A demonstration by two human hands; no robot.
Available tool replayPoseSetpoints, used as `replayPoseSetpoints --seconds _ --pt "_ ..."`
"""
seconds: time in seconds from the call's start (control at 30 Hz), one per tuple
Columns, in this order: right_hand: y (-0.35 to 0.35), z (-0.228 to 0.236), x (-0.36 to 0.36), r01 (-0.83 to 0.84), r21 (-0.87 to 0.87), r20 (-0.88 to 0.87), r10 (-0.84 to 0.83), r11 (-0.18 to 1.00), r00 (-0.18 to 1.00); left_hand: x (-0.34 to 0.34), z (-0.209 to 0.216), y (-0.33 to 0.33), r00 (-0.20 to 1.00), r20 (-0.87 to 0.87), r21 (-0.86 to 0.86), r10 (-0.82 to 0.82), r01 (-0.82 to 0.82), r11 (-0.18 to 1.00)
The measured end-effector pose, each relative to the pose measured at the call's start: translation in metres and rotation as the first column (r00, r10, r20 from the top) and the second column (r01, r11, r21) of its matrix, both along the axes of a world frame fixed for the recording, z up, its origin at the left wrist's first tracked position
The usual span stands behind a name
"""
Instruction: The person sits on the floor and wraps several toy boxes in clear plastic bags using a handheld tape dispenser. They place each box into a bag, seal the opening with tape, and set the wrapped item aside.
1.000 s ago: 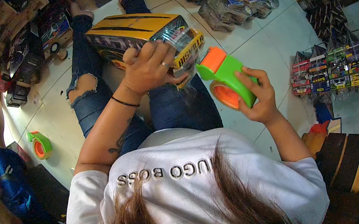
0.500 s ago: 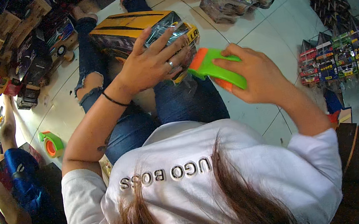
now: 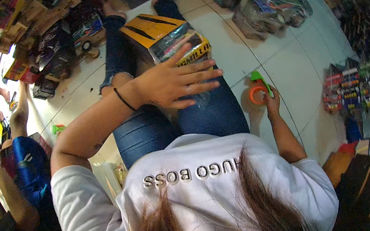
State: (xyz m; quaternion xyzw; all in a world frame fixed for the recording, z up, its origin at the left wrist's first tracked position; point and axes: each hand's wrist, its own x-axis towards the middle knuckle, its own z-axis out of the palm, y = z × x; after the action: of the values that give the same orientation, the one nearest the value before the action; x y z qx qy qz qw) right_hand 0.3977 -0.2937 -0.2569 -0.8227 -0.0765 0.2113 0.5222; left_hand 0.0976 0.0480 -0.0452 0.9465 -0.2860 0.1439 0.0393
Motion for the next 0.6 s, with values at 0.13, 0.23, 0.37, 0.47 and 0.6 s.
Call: replayPoseSetpoints --seconds 0.13,0.23,0.37,0.47,0.6 --pt "0.054 0.026 -0.026 -0.011 -0.198 0.626 0.135 0.980 0.768 -0.020 -0.006 0.060 0.959 -0.056 -0.492 0.279 -0.270 0.828" --pt "0.133 0.054 -0.071 -0.564 0.221 0.430 0.440 0.795 0.789 -0.022 -0.028 0.084 0.957 -0.238 -0.728 0.169 -0.290 0.621" --pt "0.235 0.077 -0.155 -0.575 0.533 0.110 0.623 0.621 0.775 -0.010 -0.047 0.102 0.935 -0.150 -0.562 0.321 -0.348 0.751" --pt "0.264 0.142 -0.188 -0.063 0.695 -0.392 0.451 0.716 0.802 0.005 -0.046 0.097 0.891 -0.081 -0.839 0.446 -0.303 0.452" --pt "0.272 0.278 -0.134 -0.454 0.711 -0.296 0.815 0.537 0.499 0.011 -0.023 0.074 0.831 -0.142 -0.988 0.537 -0.086 -0.127"
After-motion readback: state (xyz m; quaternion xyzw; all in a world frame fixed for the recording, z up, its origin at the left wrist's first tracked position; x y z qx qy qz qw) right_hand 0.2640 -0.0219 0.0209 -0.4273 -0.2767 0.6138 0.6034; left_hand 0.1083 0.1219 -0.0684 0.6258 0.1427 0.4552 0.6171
